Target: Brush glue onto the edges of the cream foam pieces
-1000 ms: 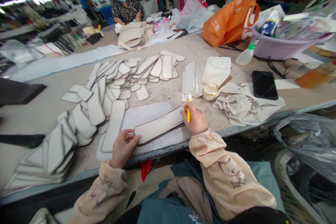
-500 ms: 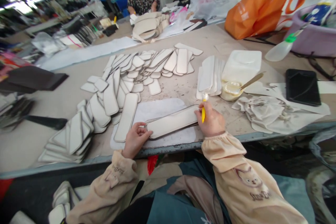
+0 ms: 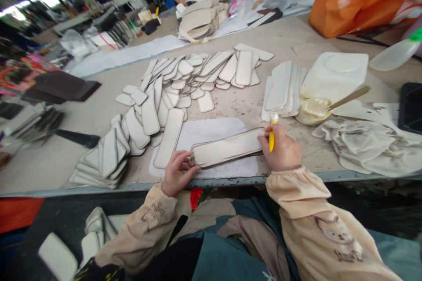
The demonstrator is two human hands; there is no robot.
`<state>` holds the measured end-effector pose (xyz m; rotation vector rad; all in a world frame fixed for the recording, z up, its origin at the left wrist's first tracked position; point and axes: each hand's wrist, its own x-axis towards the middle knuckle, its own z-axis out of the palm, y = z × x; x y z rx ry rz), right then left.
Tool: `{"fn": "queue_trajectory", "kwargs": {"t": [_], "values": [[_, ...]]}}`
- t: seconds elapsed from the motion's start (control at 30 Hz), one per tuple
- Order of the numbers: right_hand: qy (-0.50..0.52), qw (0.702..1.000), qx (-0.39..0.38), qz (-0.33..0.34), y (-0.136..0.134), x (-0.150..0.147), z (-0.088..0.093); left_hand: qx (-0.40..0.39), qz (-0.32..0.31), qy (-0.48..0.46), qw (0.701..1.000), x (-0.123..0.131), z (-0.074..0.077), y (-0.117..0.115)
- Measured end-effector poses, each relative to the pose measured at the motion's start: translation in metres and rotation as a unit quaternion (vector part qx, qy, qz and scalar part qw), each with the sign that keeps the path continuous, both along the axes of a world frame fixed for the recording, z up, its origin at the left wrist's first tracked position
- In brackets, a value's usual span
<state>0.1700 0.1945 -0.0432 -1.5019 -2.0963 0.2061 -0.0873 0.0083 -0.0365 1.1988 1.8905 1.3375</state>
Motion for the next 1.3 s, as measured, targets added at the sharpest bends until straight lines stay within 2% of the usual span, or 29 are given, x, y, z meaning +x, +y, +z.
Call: {"fn": "queue_trajectory", "kwargs": {"t": [0.1,0.33,0.47,0.57,0.77,1.17,1.3], "values": [[0.002,1.0,-0.007,-0.001,0.001,0.0,0.0,0.024,0.012,0.021,0.999,0.0,-0.001,-0.005],[0.037,0.999,-0.002,0.037,0.004,-0.001,0.002,0.012,-0.041,0.093,0.995,0.0,-0.004,-0.001],[0.044,0.998,-0.013,0.033,0.005,0.0,0.003,0.014,-0.064,0.121,0.99,-0.003,-0.007,0.001],[0.035,0.998,-0.019,0.039,0.005,0.001,0.004,0.038,-0.091,0.195,0.976,-0.006,-0.012,0.0],[0.013,0.999,-0.014,0.03,0.005,0.002,0.003,0.092,-0.126,0.337,0.928,-0.007,-0.016,-0.001],[-0.034,0.999,-0.034,0.0,0.005,0.004,0.002,0.103,-0.116,0.396,0.905,-0.003,-0.018,-0.002],[-0.018,0.999,-0.038,0.007,0.005,0.004,0.003,0.103,-0.127,0.418,0.894,-0.004,-0.018,-0.003]]}}
